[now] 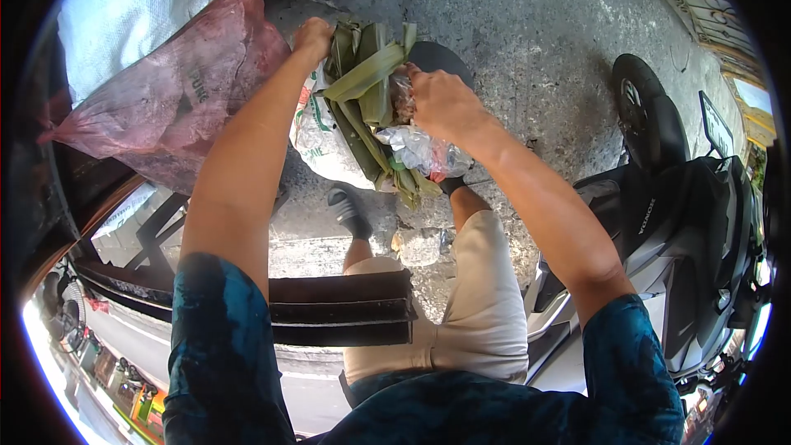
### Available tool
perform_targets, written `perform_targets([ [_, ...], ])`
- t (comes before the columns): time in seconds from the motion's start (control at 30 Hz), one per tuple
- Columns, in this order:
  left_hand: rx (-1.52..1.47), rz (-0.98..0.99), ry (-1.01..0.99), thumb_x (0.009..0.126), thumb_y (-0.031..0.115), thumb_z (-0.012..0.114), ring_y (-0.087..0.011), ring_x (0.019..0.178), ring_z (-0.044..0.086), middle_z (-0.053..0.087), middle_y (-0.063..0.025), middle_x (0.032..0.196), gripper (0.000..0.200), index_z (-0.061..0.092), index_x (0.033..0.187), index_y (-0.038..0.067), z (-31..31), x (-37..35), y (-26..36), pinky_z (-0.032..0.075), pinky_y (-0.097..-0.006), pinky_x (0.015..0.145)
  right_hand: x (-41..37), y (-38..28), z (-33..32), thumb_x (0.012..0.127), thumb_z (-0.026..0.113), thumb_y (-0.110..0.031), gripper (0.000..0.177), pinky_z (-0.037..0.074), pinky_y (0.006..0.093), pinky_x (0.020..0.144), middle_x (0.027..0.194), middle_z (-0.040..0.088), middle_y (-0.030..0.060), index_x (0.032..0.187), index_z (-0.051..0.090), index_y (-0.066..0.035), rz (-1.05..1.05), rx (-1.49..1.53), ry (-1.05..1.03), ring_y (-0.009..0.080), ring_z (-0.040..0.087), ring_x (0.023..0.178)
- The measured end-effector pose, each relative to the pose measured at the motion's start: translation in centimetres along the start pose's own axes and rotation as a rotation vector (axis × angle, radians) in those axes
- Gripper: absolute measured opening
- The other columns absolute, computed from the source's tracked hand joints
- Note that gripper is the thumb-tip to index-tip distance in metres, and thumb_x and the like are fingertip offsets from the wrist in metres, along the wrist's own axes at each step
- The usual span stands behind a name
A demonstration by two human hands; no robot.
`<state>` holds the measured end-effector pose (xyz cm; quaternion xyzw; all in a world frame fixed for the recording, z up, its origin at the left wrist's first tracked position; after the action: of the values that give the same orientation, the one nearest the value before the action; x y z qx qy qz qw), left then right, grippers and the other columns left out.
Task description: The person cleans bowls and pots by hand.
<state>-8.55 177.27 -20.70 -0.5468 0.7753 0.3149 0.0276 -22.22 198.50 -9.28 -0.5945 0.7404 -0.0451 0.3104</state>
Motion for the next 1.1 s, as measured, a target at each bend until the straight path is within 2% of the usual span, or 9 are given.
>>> perform_targets([
  [0.17, -0.109, -0.05, -0.156, 0.08, 0.022, 0.06, -0.0331, 0.094, 0.062, 0.064, -0.0194, 0.098, 0.022, 0.067, 0.091, 0.005, 0.5, -0.6, -0.3, 0.048, -0.0379, 0.082, 3.2, -0.1, 1.4, 0.081, 0.058, -0.018, 0.044, 0.05, 0.0431, 0.081, 0.093, 0.063, 0.0249, 0.117, 0.048, 0.005, -0.078, -0.134, -0.1, 0.0388, 0.061, 0.092],
  [0.47, -0.083, 0.044, 0.306, 0.083, 0.013, 0.051, -0.0371, 0.095, 0.06, 0.063, -0.024, 0.096, 0.023, 0.065, 0.095, 0.0, -3.1, -14.1, -2.0, 0.046, -0.0408, 0.083, 3.6, 0.3, -1.6, 0.078, 0.063, -0.023, 0.052, 0.049, 0.0419, 0.085, 0.103, 0.062, 0.0215, 0.124, 0.048, -0.005, -0.016, 0.023, -0.023, 0.0352, 0.059, 0.098],
  [0.53, -0.042, -0.076, 0.054, 0.079, 0.015, 0.056, -0.0338, 0.081, 0.065, 0.065, -0.023, 0.085, 0.021, 0.065, 0.086, -0.003, -3.0, -16.7, -4.0, 0.05, -0.0394, 0.076, 3.4, 1.1, -1.4, 0.078, 0.065, -0.027, 0.052, 0.048, 0.0403, 0.087, 0.105, 0.062, 0.0194, 0.124, 0.05, -0.008, 0.037, 0.043, -0.067, 0.0333, 0.058, 0.102],
  [0.6, -0.106, -0.297, -0.469, 0.077, 0.021, 0.062, -0.0284, 0.065, 0.067, 0.066, -0.0194, 0.074, 0.026, 0.065, 0.079, -0.004, -2.6, -18.8, -3.5, 0.053, -0.0369, 0.065, 3.6, 2.0, -0.1, 0.077, 0.06, -0.015, 0.049, 0.048, 0.0412, 0.086, 0.105, 0.061, 0.0209, 0.124, 0.051, -0.009, -0.043, 0.02, 0.141, 0.0347, 0.059, 0.098],
  [0.7, 0.013, -0.36, -0.565, 0.075, 0.028, 0.066, -0.0256, 0.056, 0.066, 0.066, -0.0194, 0.069, 0.035, 0.064, 0.078, -0.006, -1.4, -19.4, -0.5, 0.054, -0.035, 0.059, 3.1, 1.7, -0.7, 0.076, 0.06, -0.013, 0.047, 0.047, 0.0404, 0.088, 0.108, 0.061, 0.0183, 0.122, 0.054, -0.011, -0.058, 0.07, 0.106, 0.0337, 0.058, 0.1],
  [0.87, 0.121, -0.263, -0.564, 0.079, 0.031, 0.063, -0.0308, 0.068, 0.067, 0.065, -0.0239, 0.076, 0.039, 0.063, 0.077, -0.008, 1.9, -17.5, -1.7, 0.054, -0.0384, 0.068, 2.8, 1.9, -0.7, 0.076, 0.062, -0.016, 0.046, 0.048, 0.0402, 0.087, 0.103, 0.062, 0.0161, 0.121, 0.054, -0.009, -0.117, 0.028, 0.131, 0.0315, 0.058, 0.099],
  [0.9, 0.224, -0.065, -0.391, 0.081, 0.02, 0.056, -0.0337, 0.077, 0.065, 0.064, -0.0247, 0.081, 0.029, 0.062, 0.075, -0.007, 2.3, -17.7, -2.1, 0.052, -0.0425, 0.073, 2.6, 1.9, -0.5, 0.078, 0.063, -0.02, 0.044, 0.047, 0.0401, 0.086, 0.097, 0.064, 0.0158, 0.118, 0.054, -0.004, -0.14, 0.006, 0.129, 0.0296, 0.059, 0.098],
  [1.0, 0.245, 0.184, -0.396, 0.079, 0.011, 0.05, -0.0351, 0.078, 0.062, 0.063, -0.0227, 0.082, 0.021, 0.062, 0.075, -0.006, 1.4, -19.0, -4.2, 0.051, -0.0437, 0.071, 2.6, 1.9, -0.5, 0.079, 0.061, -0.015, 0.045, 0.048, 0.0402, 0.086, 0.099, 0.063, 0.0188, 0.122, 0.052, -0.006, -0.194, -0.068, 0.141, 0.032, 0.06, 0.096],
  [1.1, 0.068, 0.195, -0.417, 0.079, 0.009, 0.049, -0.0309, 0.065, 0.06, 0.06, -0.0182, 0.072, 0.017, 0.06, 0.074, -0.002, -1.5, -21.3, -7.0, 0.049, -0.04, 0.06, 2.4, 0.1, -0.1, 0.081, 0.054, -0.01, 0.048, 0.051, 0.0407, 0.083, 0.106, 0.058, 0.0196, 0.128, 0.047, -0.007, -0.213, -0.144, 0.076, 0.0336, 0.061, 0.093],
])
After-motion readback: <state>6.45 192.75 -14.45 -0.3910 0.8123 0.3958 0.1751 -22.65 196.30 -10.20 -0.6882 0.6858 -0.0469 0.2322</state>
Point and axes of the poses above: each hand's wrist, its own x-axis towards the middle knuckle, its own z-axis out of the palm, y = z × x, the point moved 1 cm from there along x, towards the middle knuckle
